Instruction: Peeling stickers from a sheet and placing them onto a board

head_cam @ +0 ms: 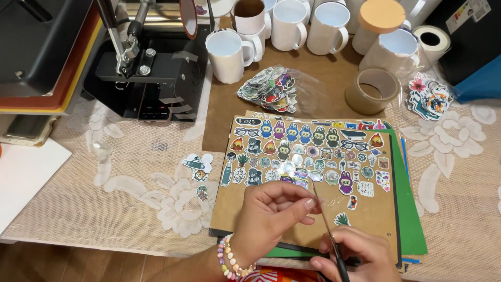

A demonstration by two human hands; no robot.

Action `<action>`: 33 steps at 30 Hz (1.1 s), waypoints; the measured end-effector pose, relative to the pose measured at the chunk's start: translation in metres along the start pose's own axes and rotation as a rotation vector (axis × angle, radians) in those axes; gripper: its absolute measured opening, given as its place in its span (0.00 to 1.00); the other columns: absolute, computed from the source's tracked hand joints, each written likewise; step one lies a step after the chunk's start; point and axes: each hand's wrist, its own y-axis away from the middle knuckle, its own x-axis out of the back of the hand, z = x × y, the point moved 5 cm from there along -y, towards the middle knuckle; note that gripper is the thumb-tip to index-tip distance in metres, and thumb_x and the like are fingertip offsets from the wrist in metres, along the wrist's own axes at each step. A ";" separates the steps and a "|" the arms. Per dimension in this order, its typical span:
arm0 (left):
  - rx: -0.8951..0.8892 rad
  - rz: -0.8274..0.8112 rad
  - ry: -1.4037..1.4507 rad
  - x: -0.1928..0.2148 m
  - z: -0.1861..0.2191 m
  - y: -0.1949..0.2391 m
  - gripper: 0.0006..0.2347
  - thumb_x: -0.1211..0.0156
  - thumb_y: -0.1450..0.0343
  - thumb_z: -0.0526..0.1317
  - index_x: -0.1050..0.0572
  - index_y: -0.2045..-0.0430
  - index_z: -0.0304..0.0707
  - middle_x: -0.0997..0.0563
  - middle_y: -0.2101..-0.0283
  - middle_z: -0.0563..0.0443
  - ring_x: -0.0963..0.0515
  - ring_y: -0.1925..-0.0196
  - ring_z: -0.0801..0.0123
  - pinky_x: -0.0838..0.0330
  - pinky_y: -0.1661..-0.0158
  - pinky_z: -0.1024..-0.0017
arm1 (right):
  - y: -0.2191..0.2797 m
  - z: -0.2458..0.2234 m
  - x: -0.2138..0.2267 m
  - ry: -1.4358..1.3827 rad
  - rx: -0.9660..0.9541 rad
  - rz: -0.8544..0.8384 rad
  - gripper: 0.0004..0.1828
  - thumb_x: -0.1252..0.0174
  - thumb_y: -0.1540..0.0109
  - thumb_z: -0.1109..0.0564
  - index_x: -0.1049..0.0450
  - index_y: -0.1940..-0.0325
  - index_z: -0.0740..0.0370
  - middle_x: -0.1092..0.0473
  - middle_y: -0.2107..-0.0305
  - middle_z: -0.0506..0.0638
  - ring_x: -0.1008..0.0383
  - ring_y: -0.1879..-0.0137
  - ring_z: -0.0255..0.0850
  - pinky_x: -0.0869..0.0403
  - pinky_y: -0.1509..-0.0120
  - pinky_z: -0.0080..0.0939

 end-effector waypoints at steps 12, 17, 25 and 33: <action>0.012 -0.017 -0.007 0.003 -0.007 -0.002 0.07 0.36 0.31 0.31 0.21 0.62 0.26 0.15 0.65 0.39 0.14 0.61 0.62 0.14 0.62 0.69 | -0.001 -0.003 -0.002 0.079 -0.009 0.115 0.09 0.29 0.51 0.56 0.25 0.81 0.52 0.32 0.88 0.37 0.43 0.83 0.25 0.41 0.80 0.25; -0.298 -0.016 -0.323 0.005 0.017 0.005 0.13 0.38 0.30 0.36 0.25 0.54 0.29 0.15 0.60 0.38 0.12 0.58 0.59 0.13 0.57 0.70 | -0.002 -0.004 0.002 0.447 0.075 0.218 0.06 0.35 0.46 0.52 0.26 0.70 0.48 0.28 0.77 0.35 0.32 0.75 0.27 0.35 0.74 0.32; -1.136 0.009 -1.279 -0.017 0.052 0.020 0.14 0.38 0.25 0.30 0.30 0.46 0.33 0.15 0.53 0.43 0.21 0.40 0.49 0.27 0.40 0.52 | 0.005 -0.012 -0.004 0.948 0.090 0.285 0.16 0.43 0.48 0.60 0.27 0.58 0.42 0.25 0.62 0.30 0.25 0.67 0.34 0.31 0.69 0.37; -0.946 0.010 -1.026 -0.010 0.046 0.007 0.17 0.37 0.27 0.31 0.33 0.44 0.33 0.16 0.59 0.48 0.20 0.53 0.58 0.28 0.45 0.58 | 0.003 0.000 0.000 1.049 -0.050 0.187 0.23 0.42 0.51 0.55 0.29 0.53 0.33 0.26 0.55 0.26 0.22 0.68 0.36 0.32 0.77 0.40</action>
